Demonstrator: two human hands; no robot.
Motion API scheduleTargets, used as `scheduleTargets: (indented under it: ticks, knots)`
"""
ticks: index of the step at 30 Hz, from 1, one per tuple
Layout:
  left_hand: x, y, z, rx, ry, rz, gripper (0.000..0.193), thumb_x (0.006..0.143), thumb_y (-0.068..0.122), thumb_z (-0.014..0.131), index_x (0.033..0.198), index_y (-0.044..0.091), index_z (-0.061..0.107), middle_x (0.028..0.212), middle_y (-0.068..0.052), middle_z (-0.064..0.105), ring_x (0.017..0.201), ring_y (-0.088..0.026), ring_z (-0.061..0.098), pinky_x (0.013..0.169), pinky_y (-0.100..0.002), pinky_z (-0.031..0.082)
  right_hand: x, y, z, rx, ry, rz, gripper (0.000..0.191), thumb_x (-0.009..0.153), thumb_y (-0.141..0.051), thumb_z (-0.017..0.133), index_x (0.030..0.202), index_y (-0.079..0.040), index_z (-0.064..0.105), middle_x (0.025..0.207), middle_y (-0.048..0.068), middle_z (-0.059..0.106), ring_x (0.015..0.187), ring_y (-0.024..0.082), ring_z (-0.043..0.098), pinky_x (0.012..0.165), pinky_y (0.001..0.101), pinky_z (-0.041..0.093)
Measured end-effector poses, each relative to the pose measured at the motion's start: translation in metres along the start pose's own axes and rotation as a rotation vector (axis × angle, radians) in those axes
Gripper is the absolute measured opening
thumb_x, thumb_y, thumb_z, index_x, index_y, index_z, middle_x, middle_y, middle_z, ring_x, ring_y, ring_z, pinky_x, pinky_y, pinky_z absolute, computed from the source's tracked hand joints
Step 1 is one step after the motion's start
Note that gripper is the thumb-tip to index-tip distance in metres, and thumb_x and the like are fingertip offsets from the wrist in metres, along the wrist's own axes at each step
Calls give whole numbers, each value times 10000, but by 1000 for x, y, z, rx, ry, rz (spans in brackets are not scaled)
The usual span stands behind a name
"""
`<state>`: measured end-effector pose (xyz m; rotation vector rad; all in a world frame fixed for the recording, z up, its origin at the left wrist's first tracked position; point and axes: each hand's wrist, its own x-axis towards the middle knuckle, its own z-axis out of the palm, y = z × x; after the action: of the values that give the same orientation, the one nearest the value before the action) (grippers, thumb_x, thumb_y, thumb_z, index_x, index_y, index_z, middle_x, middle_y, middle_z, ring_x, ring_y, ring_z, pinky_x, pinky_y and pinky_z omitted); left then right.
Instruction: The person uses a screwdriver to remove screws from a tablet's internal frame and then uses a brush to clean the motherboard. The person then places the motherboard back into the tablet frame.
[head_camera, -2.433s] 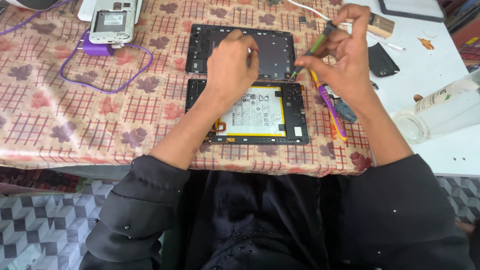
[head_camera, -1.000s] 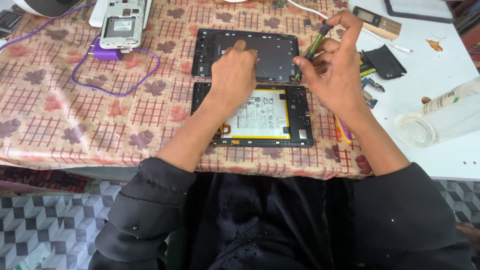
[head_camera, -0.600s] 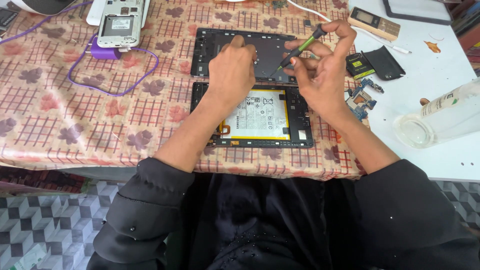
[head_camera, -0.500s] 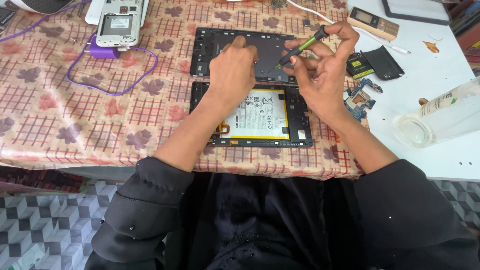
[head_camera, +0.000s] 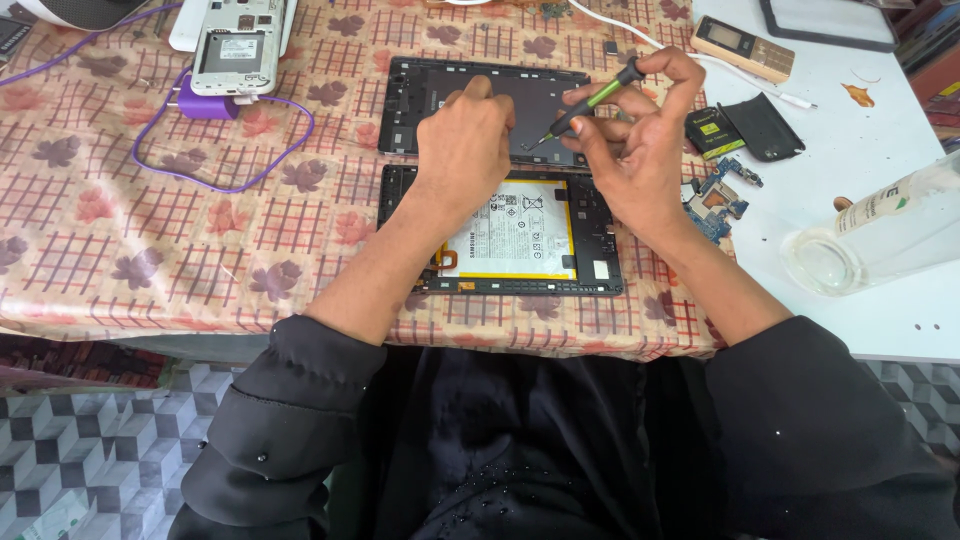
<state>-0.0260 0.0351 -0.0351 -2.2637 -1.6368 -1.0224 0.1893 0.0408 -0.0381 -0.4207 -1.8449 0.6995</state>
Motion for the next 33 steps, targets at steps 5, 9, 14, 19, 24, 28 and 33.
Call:
scheduleTargets:
  ticks: [5, 9, 14, 19, 24, 28, 33]
  knots:
    - [-1, 5, -7, -175, -48, 40, 103, 834, 27, 707, 900, 99, 739, 985, -60, 641, 897, -265, 699, 712, -429, 579, -2, -16, -17, 39, 64, -18, 587, 1147, 124, 580, 1370, -178, 129, 1249, 262, 666, 1097, 311, 760, 920, 392, 651]
    - [-1, 10, -12, -142, -16, 202, 133, 808, 28, 709, 892, 121, 750, 940, -44, 637, 939, -257, 684, 732, -422, 574, -15, -29, -43, -18, 70, -19, 592, 1188, 114, 611, 1383, -182, 137, 1205, 245, 666, 1051, 284, 748, 900, 377, 656]
    - [-4, 20, -16, -198, -134, 425, 205, 802, 32, 702, 927, 174, 780, 959, -7, 608, 979, -194, 631, 881, -430, 486, -38, -33, -62, -107, 98, 75, 609, 1148, 104, 662, 1407, -164, 180, 1122, 188, 688, 994, 237, 746, 793, 306, 646]
    - [-9, 29, -17, -293, -255, 504, 197, 812, 79, 727, 910, 232, 803, 978, 4, 591, 1036, -183, 609, 889, -435, 422, -43, -24, -66, -88, 131, 30, 629, 1126, 111, 670, 1454, -158, 206, 1014, 154, 650, 892, 198, 705, 788, 309, 667]
    - [-7, 25, -16, -259, -231, 515, 214, 798, 77, 724, 896, 243, 818, 932, -3, 581, 995, -189, 609, 903, -449, 420, -40, -14, -55, -189, 132, -11, 671, 1161, 115, 714, 1502, -148, 199, 977, 139, 646, 876, 178, 729, 730, 276, 659]
    - [-7, 20, -15, -231, -215, 478, 241, 801, 29, 681, 882, 214, 812, 937, 0, 596, 976, -202, 609, 866, -419, 432, -38, -12, -45, -233, 114, -6, 689, 1149, 94, 739, 1504, -136, 195, 990, 137, 636, 897, 179, 731, 709, 257, 627]
    - [-8, 19, -15, -248, -226, 473, 240, 799, 29, 673, 888, 203, 812, 933, -5, 598, 957, -209, 611, 862, -414, 433, -37, -12, -42, -195, 111, -19, 682, 1176, 49, 747, 1517, -137, 186, 1050, 143, 641, 947, 186, 740, 744, 259, 649]
